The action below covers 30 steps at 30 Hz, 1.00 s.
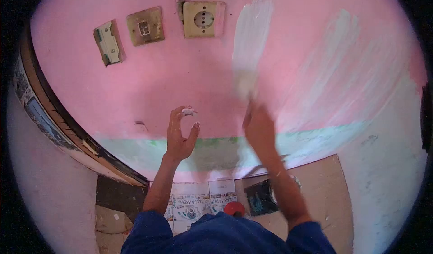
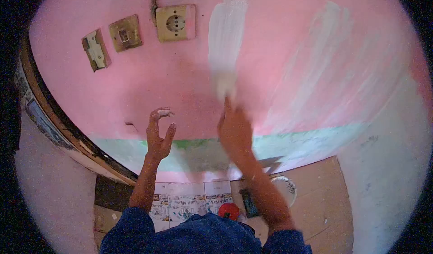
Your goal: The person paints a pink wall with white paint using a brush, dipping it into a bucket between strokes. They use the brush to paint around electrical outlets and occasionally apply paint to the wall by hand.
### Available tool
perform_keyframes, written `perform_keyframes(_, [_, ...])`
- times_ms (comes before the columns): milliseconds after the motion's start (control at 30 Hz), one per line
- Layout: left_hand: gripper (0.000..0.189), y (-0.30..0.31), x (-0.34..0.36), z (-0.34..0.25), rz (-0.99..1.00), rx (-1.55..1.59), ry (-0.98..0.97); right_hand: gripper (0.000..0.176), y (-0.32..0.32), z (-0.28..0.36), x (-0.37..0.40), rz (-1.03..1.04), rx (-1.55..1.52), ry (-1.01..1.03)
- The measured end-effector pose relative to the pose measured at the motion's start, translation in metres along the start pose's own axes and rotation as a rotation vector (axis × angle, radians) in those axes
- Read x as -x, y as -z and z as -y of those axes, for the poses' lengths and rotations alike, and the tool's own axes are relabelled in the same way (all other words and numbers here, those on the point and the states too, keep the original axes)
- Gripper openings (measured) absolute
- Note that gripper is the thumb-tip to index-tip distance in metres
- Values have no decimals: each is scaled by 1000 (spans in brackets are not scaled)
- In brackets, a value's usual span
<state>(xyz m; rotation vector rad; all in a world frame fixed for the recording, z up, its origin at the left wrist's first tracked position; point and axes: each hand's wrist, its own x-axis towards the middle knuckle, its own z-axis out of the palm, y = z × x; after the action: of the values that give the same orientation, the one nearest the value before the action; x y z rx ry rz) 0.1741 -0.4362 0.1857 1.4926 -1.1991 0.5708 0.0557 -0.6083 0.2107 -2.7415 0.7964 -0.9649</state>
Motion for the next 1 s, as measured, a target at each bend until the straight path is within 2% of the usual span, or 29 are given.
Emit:
perform_keyframes(33, [25, 0, 1, -1, 4, 10, 1, 47, -24, -9, 34, 257, -23, -80])
perform_keyframes(67, [26, 2, 4, -2, 26, 9, 43, 39, -48, -29, 57, 438, -119, -130])
perform_keyframes(100, [26, 4, 2, -2, 46, 6, 71, 39, -60, -47, 57, 430, -119, -143])
perform_keyframes(167, [26, 7, -2, 2, 53, 15, 36, 21, -64, -82, 50, 109, -83, -23])
perform_keyframes(200, [27, 7, -1, 1, 51, 18, 20, 18, -37, -98, 20, 34, 60, 58])
perform_keyframes(267, [27, 1, -2, 1, 67, 55, 20, 23, 78, -52, -39, -237, -16, 12])
perform_keyframes(300, [26, -1, -4, 2, 65, 81, 25, 25, 116, -37, -61, -457, -166, 50])
perform_keyframes(367, [27, -13, -3, 5, 78, 101, 3, 28, 174, -6, -77, -542, -286, 1])
perform_keyframes(433, [27, -19, 1, 1, 94, 117, -8, 22, 115, -42, -96, -553, -34, 106])
perform_keyframes(500, [29, -22, 1, -3, 118, 66, -26, 31, 46, -30, -32, -270, -26, -166])
perform_keyframes(533, [29, -22, -2, 2, 117, 75, -36, 38, 1, -45, 5, -147, -79, -145])
perform_keyframes(567, [29, -22, 0, 8, 136, 56, -26, 33, -26, -53, 36, -11, -142, -197])
perform_keyframes(633, [28, -17, 11, 7, 186, 38, 9, 29, -60, -90, 66, 394, -28, -227])
perform_keyframes(700, [27, -16, 1, 4, 186, 124, -1, 32, -42, -109, 38, 254, 62, -99])
perform_keyframes(733, [27, -18, 1, 3, 194, 131, -2, 34, -9, -108, 9, 98, 174, 26])
perform_keyframes(767, [27, -20, 2, 4, 198, 141, 8, 29, 50, -81, -18, -110, -36, -75])
perform_keyframes(800, [26, -23, 0, 5, 198, 152, 16, 32, 92, -66, -41, -144, -112, -101])
perform_keyframes(833, [26, -26, 0, 4, 202, 158, 11, 32, 124, -50, -58, -319, -115, -87])
perform_keyframes(900, [26, -33, 2, -1, 233, 184, 46, 31, 157, -28, -87, -614, -294, 69])
perform_keyframes(933, [26, -39, 5, -1, 228, 188, 46, 31, 149, -25, -90, -614, -290, 74])
perform_keyframes(1000, [26, -46, 11, 2, 261, 221, 40, 24, 109, -28, -94, -537, -87, 67])
